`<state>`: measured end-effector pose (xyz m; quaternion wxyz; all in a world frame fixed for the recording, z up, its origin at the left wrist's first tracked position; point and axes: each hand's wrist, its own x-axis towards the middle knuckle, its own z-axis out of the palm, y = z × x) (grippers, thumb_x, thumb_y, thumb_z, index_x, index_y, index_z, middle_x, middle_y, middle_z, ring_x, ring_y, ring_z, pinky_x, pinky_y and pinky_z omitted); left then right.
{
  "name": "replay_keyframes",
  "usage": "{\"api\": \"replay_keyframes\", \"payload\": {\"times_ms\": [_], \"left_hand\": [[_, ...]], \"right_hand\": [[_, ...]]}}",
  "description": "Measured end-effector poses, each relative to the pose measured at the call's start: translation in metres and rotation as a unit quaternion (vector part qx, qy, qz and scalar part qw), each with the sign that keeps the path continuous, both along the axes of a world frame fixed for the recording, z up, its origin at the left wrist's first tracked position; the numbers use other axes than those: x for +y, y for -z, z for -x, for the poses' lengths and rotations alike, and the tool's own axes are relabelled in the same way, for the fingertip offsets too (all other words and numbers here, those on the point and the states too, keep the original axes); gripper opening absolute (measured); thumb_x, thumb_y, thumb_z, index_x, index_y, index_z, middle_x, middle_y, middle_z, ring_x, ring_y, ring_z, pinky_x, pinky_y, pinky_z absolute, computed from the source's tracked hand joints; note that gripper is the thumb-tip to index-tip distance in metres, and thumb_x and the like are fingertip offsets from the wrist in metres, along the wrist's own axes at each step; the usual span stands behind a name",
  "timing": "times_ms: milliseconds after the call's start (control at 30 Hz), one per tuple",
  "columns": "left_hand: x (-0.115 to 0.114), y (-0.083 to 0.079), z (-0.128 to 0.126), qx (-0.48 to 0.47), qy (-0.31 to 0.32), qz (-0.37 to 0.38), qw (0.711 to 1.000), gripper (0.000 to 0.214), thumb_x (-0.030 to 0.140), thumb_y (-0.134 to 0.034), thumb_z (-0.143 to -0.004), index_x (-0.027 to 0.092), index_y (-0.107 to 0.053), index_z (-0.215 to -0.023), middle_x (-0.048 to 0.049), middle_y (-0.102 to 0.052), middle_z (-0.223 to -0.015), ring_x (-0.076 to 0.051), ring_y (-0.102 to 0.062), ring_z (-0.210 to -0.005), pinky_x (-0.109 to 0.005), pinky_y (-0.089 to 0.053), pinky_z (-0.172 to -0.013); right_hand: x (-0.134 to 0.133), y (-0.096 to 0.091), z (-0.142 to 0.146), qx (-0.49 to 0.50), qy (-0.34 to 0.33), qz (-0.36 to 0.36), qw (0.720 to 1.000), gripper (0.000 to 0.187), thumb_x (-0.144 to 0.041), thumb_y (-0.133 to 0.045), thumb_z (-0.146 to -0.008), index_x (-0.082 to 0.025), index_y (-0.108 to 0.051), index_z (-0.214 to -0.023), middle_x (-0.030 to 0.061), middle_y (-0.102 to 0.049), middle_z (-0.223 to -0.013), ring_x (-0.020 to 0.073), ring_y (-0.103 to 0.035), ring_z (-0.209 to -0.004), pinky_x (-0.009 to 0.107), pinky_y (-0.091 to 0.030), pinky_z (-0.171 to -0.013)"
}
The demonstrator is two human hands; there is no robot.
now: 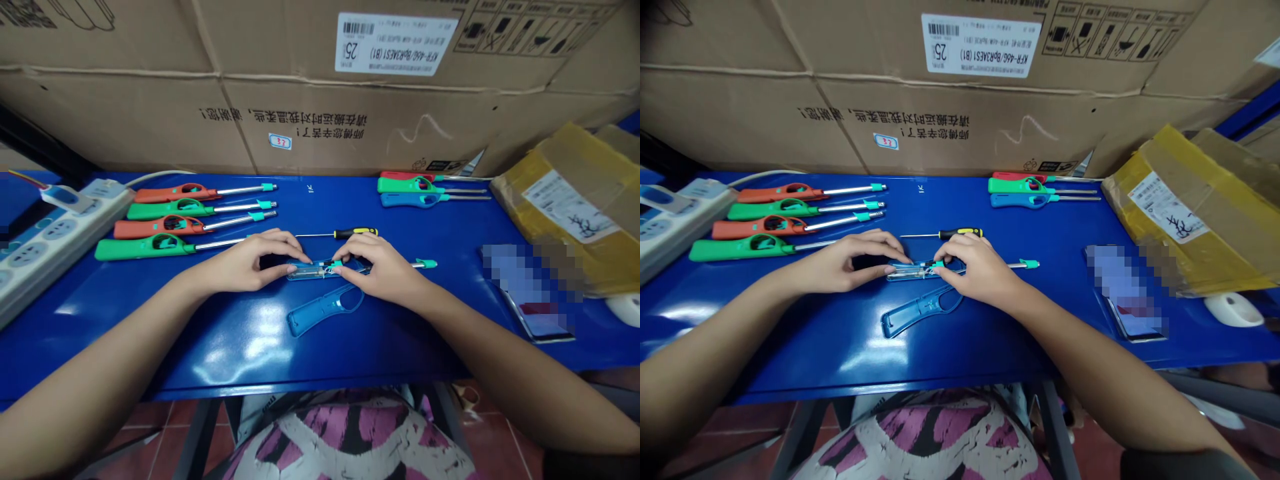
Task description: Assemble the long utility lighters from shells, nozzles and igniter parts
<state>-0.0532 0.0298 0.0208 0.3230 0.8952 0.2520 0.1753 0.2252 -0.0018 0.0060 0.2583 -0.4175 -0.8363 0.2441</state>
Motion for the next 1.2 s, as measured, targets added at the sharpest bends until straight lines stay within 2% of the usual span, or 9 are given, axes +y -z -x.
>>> {"api": "replay_keyframes", "payload": {"times_ms": [267,500,667,800,900,967,1033,1133,1200], "left_hand": [[-0.002,-0.003,-0.001,0.024,0.009,0.002,1.0,0.026,0.024,-0.056,-0.099,0.024,-0.071,-0.119,-0.0071,-0.068,-0.115,-0.019,-0.063,-0.107,-0.035,-0.048,-0.1],[-0.005,-0.004,-0.001,0.031,0.006,-0.004,0.999,0.027,0.022,-0.054,-0.098,0.024,-0.071,-0.119,-0.0069,-0.068,-0.117,-0.019,-0.064,-0.108,-0.035,-0.047,-0.102],[-0.006,-0.004,-0.002,0.017,0.009,-0.016,1.0,0.027,0.019,-0.055,-0.096,0.023,-0.071,-0.118,-0.0071,-0.069,-0.114,-0.019,-0.065,-0.105,-0.034,-0.05,-0.098],[-0.009,-0.005,-0.004,0.006,-0.003,-0.05,0.999,0.028,0.016,-0.055,-0.095,0.021,-0.07,-0.118,-0.0082,-0.068,-0.116,-0.02,-0.064,-0.107,-0.035,-0.05,-0.098],[-0.017,-0.011,-0.008,-0.02,-0.025,-0.098,0.995,0.027,0.017,-0.054,-0.096,0.019,-0.069,-0.117,-0.0095,-0.067,-0.118,-0.021,-0.063,-0.109,-0.035,-0.049,-0.098],[-0.025,-0.016,-0.013,-0.029,-0.016,-0.128,0.991,0.02,0.023,-0.059,-0.095,0.017,-0.07,-0.111,-0.0091,-0.069,-0.109,-0.02,-0.064,-0.1,-0.034,-0.05,-0.092],[-0.035,-0.019,-0.018,0.001,0.023,-0.154,0.988,0.02,0.035,-0.067,-0.092,0.017,-0.07,-0.1,-0.0069,-0.07,-0.096,-0.02,-0.064,-0.087,-0.033,-0.05,-0.081],[-0.047,-0.019,-0.025,0.083,0.07,-0.179,0.978,0.04,0.057,-0.068,-0.086,0.017,-0.069,-0.091,-0.0043,-0.067,-0.078,-0.02,-0.062,-0.072,-0.032,-0.047,-0.064],[-0.052,-0.017,-0.026,0.113,0.078,-0.178,0.974,0.037,0.053,-0.067,-0.088,0.017,-0.069,-0.091,-0.0041,-0.067,-0.078,-0.02,-0.063,-0.071,-0.031,-0.047,-0.062]], "right_hand": [[0.001,0.001,0.002,0.047,0.014,0.022,0.999,0.008,-0.018,-0.074,-0.082,-0.018,-0.072,-0.09,0.0023,-0.066,-0.085,0.0175,-0.062,-0.083,0.033,-0.046,-0.08],[0.0,0.0,0.004,0.036,0.028,0.027,0.999,0.01,-0.017,-0.073,-0.079,-0.019,-0.072,-0.089,0.0013,-0.066,-0.084,0.0181,-0.062,-0.085,0.032,-0.045,-0.078],[0.0,0.002,0.004,0.027,0.028,0.015,0.999,0.008,-0.017,-0.071,-0.08,-0.02,-0.072,-0.087,0.0005,-0.066,-0.083,0.0176,-0.062,-0.084,0.032,-0.044,-0.078],[-0.001,0.0,0.004,0.021,0.022,0.004,1.0,0.006,-0.02,-0.071,-0.083,-0.02,-0.072,-0.09,0.0013,-0.068,-0.085,0.018,-0.063,-0.085,0.033,-0.045,-0.079],[-0.002,-0.006,0.001,0.055,0.025,-0.014,0.998,0.008,-0.022,-0.068,-0.088,-0.02,-0.072,-0.095,0.0027,-0.07,-0.087,0.0181,-0.063,-0.086,0.034,-0.046,-0.082],[-0.002,-0.013,-0.003,0.085,0.036,-0.027,0.995,0.009,-0.023,-0.065,-0.091,-0.02,-0.072,-0.095,0.0039,-0.071,-0.09,0.0175,-0.063,-0.085,0.034,-0.047,-0.082],[-0.001,-0.021,-0.009,0.097,0.041,-0.041,0.994,0.009,-0.023,-0.063,-0.093,-0.019,-0.071,-0.093,0.0045,-0.07,-0.09,0.0172,-0.062,-0.084,0.033,-0.048,-0.081],[-0.001,-0.034,-0.02,0.061,-0.007,-0.028,0.998,0.012,-0.021,-0.06,-0.094,-0.019,-0.07,-0.087,0.0037,-0.068,-0.088,0.0155,-0.062,-0.079,0.031,-0.048,-0.076],[-0.002,-0.042,-0.026,0.022,-0.046,-0.029,0.998,0.015,-0.021,-0.058,-0.095,-0.019,-0.069,-0.084,0.0038,-0.069,-0.087,0.0161,-0.062,-0.082,0.031,-0.048,-0.079]]}}
